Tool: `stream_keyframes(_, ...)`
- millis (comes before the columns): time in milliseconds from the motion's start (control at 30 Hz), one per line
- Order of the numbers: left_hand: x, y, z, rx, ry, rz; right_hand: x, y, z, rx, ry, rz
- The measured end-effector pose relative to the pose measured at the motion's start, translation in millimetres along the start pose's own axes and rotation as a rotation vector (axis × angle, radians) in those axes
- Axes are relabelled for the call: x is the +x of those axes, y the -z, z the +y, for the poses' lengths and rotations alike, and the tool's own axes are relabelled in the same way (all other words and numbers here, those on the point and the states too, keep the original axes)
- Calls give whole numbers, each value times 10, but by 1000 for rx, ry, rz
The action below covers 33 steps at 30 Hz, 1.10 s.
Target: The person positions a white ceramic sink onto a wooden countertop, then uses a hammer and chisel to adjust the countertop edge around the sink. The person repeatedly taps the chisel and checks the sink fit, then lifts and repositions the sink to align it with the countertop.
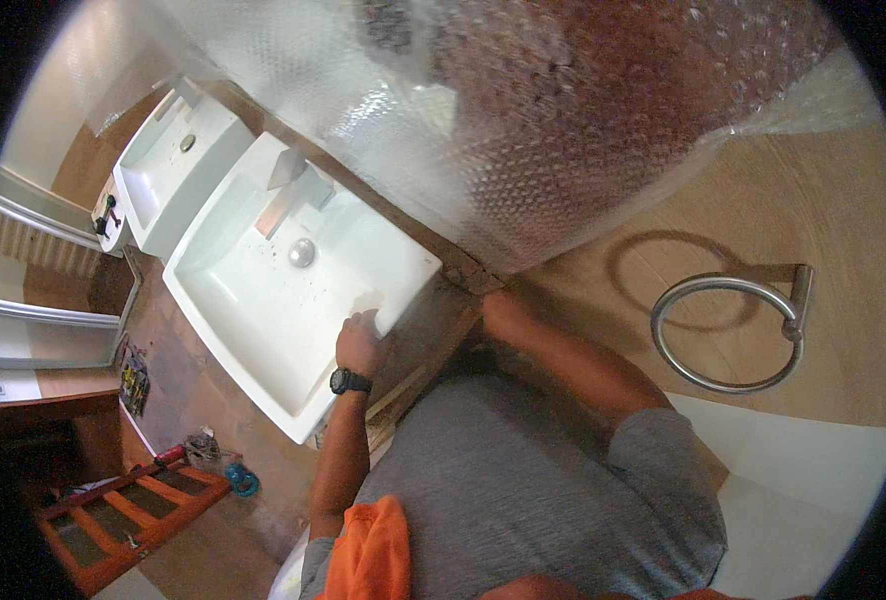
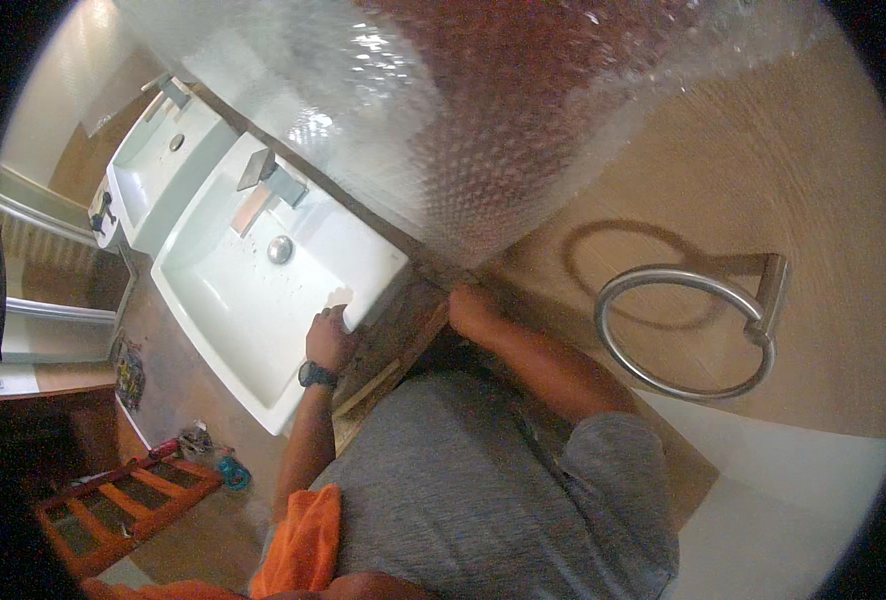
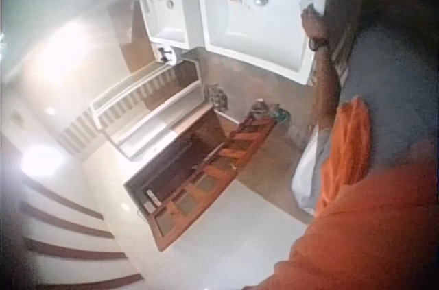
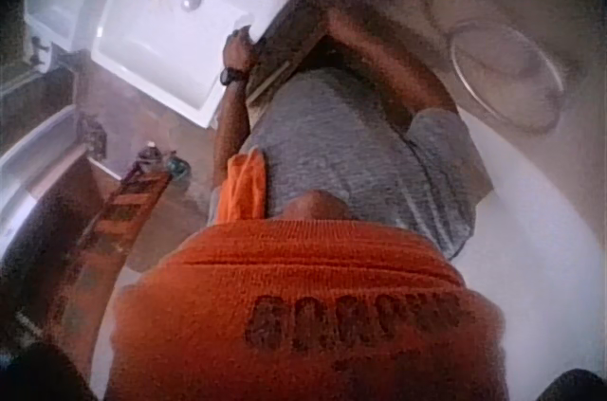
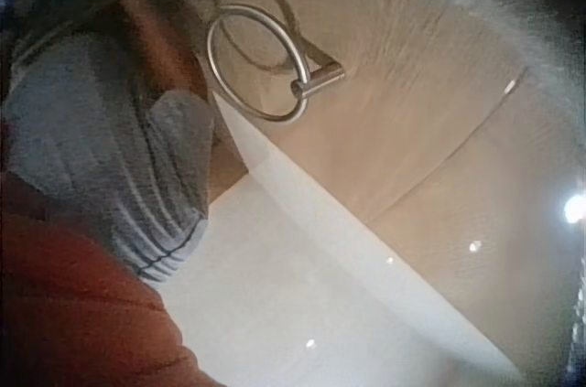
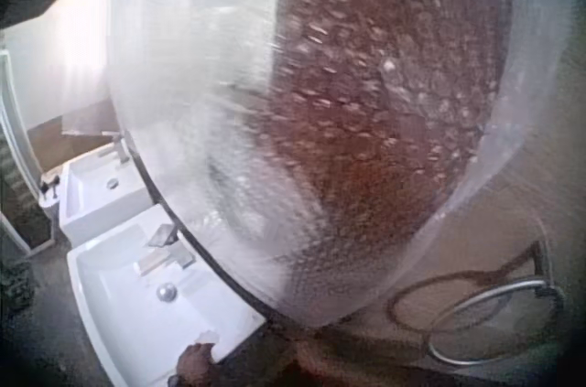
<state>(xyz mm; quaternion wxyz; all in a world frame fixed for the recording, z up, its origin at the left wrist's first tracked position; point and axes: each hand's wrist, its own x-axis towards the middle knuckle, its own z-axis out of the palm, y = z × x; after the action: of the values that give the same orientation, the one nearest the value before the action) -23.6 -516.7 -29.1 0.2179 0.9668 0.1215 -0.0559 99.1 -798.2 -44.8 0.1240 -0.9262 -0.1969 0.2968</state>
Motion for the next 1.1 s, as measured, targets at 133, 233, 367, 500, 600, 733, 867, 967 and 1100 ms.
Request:
stream_keyframes(133,7,14,-15,-47,-13,40,-199,183,41,-104,-51,-30)
stream_keyframes(233,-19,76,-43,6,-24,-8,-384,505,-397,-78,-63,56)
stream_keyframes(367,9,6,-55,-19,-48,-8,-56,308,-466,-218,-98,162)
stream_keyframes(500,-16,-55,-171,-39,-96,47,-299,293,-430,-327,-153,58)
stream_keyframes(600,-58,19,-112,-52,-122,71,-451,319,-393,-309,-179,75)
stream_keyframes(733,-44,53,-76,-54,-85,22,-315,134,-450,-196,-161,209)
stream_keyframes(867,-32,37,-5,-17,-49,18,-114,-232,-250,27,-272,240)
stream_keyframes(967,6,26,-6,-13,-27,-49,-197,-549,71,58,-190,303)
stream_keyframes(1100,-24,4,-44,28,-10,-16,-603,85,-237,-61,-179,210)
